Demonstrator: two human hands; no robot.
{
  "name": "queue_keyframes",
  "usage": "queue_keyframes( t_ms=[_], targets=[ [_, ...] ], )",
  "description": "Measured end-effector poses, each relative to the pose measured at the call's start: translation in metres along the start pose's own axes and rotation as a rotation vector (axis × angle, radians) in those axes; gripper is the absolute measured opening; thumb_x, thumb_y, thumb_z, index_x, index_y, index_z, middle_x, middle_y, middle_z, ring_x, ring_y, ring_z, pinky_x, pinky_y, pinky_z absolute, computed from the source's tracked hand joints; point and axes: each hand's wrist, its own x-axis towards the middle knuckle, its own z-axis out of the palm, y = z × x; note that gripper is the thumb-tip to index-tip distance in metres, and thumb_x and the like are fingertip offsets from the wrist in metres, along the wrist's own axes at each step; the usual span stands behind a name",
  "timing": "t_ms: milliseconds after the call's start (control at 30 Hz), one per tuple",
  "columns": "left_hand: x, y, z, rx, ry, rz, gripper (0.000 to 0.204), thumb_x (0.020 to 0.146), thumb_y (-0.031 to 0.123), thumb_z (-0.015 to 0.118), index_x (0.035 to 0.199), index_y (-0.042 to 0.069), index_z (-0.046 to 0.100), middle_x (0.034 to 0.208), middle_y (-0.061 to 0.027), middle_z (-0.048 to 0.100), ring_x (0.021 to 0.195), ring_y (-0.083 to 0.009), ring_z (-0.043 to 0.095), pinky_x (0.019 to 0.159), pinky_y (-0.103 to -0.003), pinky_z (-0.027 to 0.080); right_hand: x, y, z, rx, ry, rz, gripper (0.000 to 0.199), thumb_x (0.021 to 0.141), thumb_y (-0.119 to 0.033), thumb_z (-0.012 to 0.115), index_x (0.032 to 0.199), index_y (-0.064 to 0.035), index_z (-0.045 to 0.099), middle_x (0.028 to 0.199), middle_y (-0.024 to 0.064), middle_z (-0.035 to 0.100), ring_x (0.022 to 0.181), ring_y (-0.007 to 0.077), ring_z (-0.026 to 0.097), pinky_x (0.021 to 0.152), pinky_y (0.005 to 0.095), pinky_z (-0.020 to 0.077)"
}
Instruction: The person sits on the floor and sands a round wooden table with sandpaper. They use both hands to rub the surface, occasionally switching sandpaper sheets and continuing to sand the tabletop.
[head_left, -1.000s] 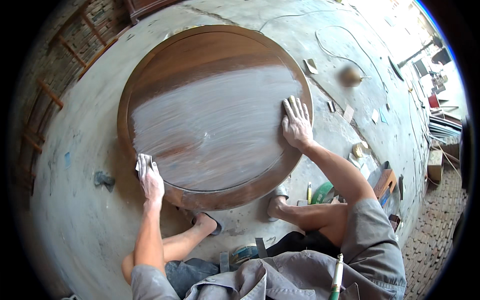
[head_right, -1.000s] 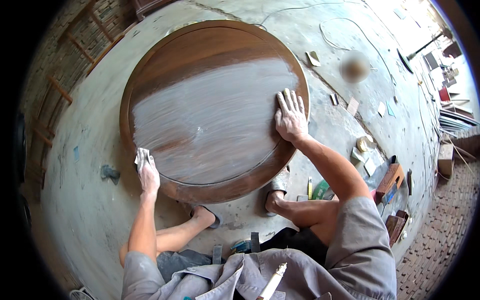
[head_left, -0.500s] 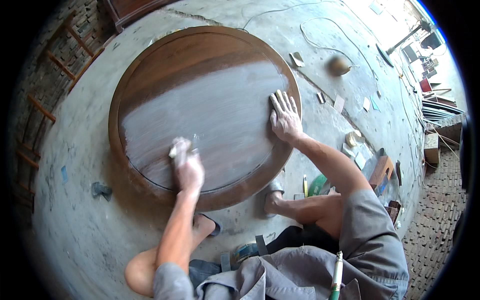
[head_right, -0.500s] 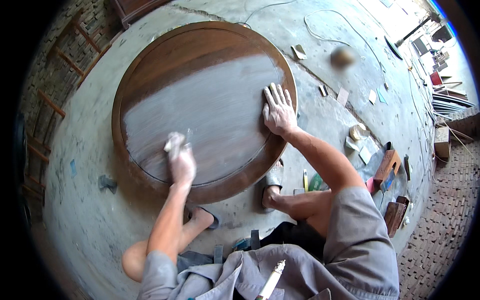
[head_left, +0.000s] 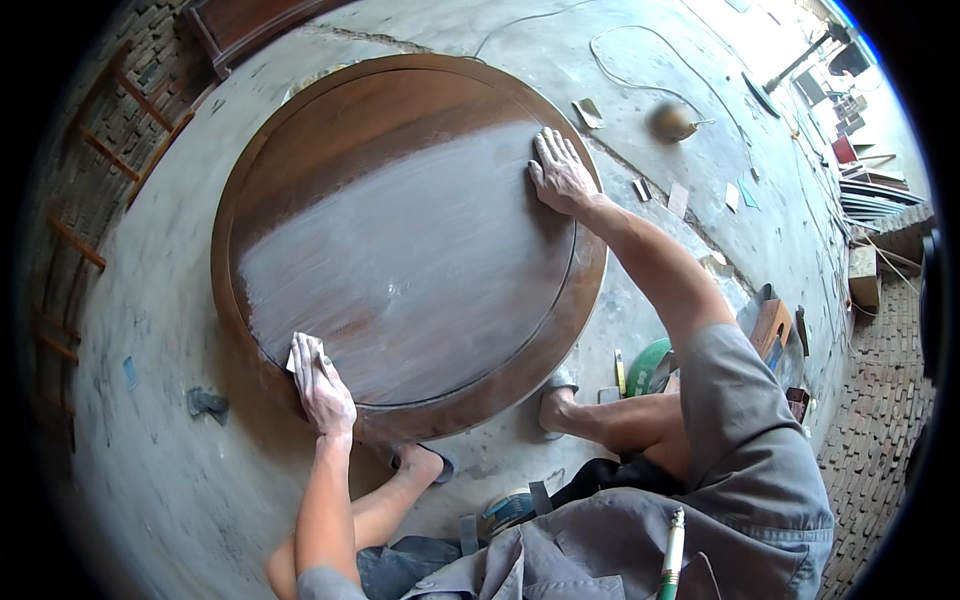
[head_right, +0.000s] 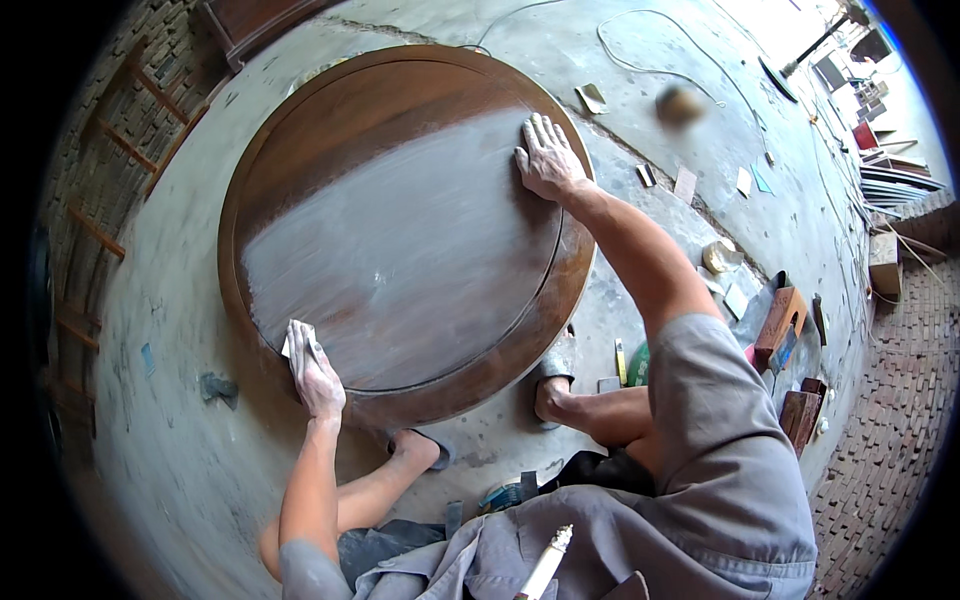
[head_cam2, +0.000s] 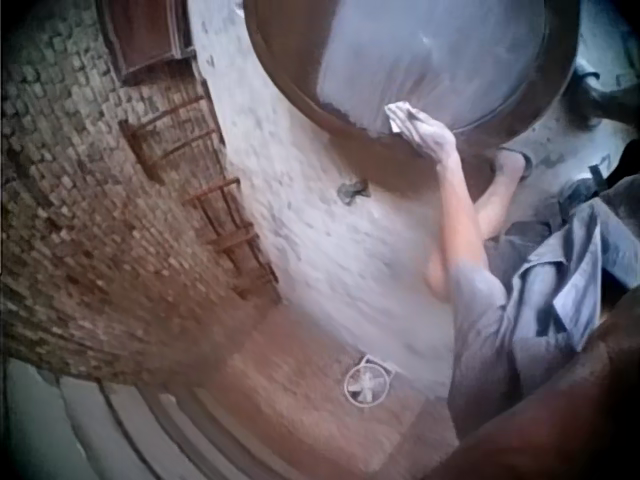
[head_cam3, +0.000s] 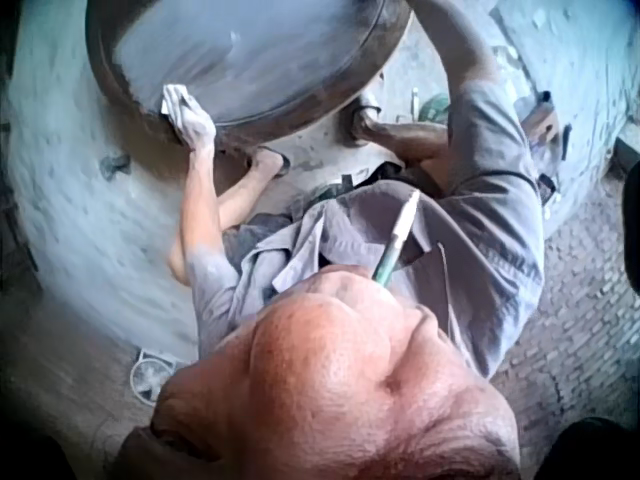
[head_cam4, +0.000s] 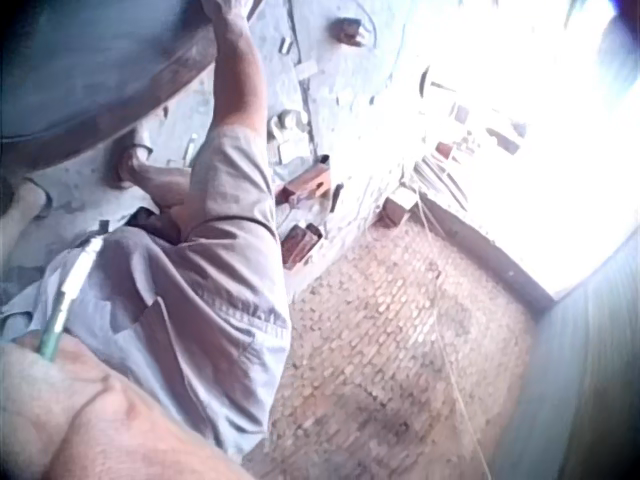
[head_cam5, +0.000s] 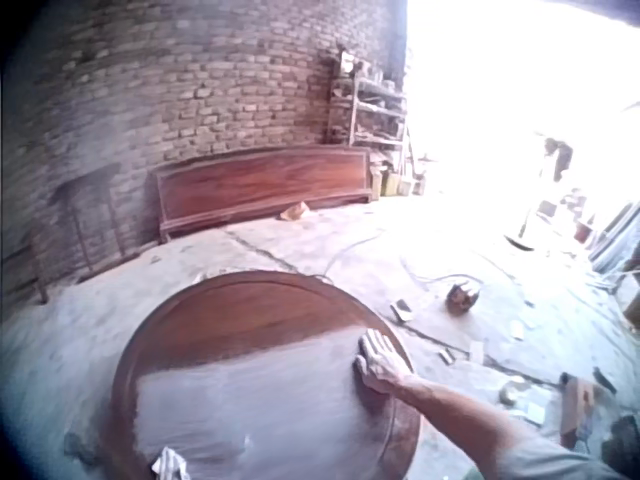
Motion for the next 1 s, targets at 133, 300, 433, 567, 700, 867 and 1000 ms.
queue_keyframes(
  t_ms=[133,300,433,567,700,867,1000],
  targets=[
    [-0.002,0.001,-0.005,0.045,-0.007,0.027,0.044,0.110,0.016,0.039,0.144,-0.011,0.049,0.155,-0.0287,0.044,0.147,-0.0452,0.038,0.122,-0.050,0.031,-0.027,-0.009,0.001,-0.012,0.011,-0.051,0.066,0.107,-0.036,0.041,0.152,0.0119,0.035,0.162,0.0323,0.029,0.154,0.0433,0.023,0.128,0.0485,0.0174],
    [-0.004,0.000,-0.009,0.031,-0.055,0.037,0.049,0.110,0.019,0.038,0.146,-0.014,0.044,0.160,-0.0295,0.035,0.151,-0.0452,0.030,0.125,-0.052,0.025,-0.114,-0.021,-0.027,0.041,-0.123,-0.109,0.068,0.105,-0.034,0.046,0.154,0.0121,0.031,0.163,0.0321,0.026,0.156,0.0431,0.019,0.129,0.0492,0.0138],
    [-0.002,0.004,-0.008,0.035,-0.090,0.044,0.050,0.110,0.019,0.038,0.147,-0.014,0.042,0.161,-0.0297,0.034,0.151,-0.0456,0.029,0.125,-0.053,0.024,-0.083,-0.005,-0.024,0.050,-0.073,-0.120,0.066,0.106,-0.033,0.045,0.153,0.0119,0.032,0.163,0.0318,0.027,0.155,0.0423,0.021,0.129,0.0486,0.0147],
    [0.000,0.004,-0.013,0.048,-0.103,0.047,0.050,0.110,0.019,0.038,0.148,-0.014,0.041,0.161,-0.0297,0.033,0.151,-0.0456,0.029,0.125,-0.053,0.024,-0.013,0.016,0.000,0.008,0.033,-0.049,0.063,0.106,-0.034,0.042,0.152,0.0091,0.036,0.162,0.0306,0.031,0.154,0.0422,0.024,0.128,0.0475,0.0167],
    [0.001,0.004,-0.010,0.033,-0.105,0.052,0.050,0.110,0.018,0.037,0.148,-0.013,0.041,0.161,-0.0298,0.033,0.151,-0.0456,0.029,0.125,-0.053,0.024,0.012,0.027,0.000,-0.008,0.052,-0.031,0.062,0.107,-0.033,0.039,0.153,0.0080,0.037,0.163,0.0290,0.031,0.155,0.0401,0.022,0.129,0.0463,0.0140],
    [0.001,0.004,-0.014,0.035,-0.105,0.064,0.050,0.110,0.018,0.035,0.149,-0.013,0.039,0.161,-0.0306,0.032,0.152,-0.0459,0.028,0.126,-0.053,0.022,-0.050,0.019,-0.008,0.023,-0.005,-0.123,0.060,0.107,-0.030,0.038,0.155,0.0063,0.035,0.165,0.0241,0.029,0.157,0.0366,0.019,0.130,0.0477,0.0102],
    [-0.001,0.002,-0.010,0.029,-0.112,0.065,0.051,0.110,0.018,0.035,0.151,-0.012,0.038,0.162,-0.0314,0.031,0.152,-0.0460,0.027,0.126,-0.053,0.021,-0.087,0.013,-0.022,0.049,-0.068,-0.096,0.061,0.107,-0.031,0.038,0.156,0.0047,0.033,0.166,0.0236,0.028,0.158,0.0364,0.017,0.130,0.0479,0.0088]
  ],
)
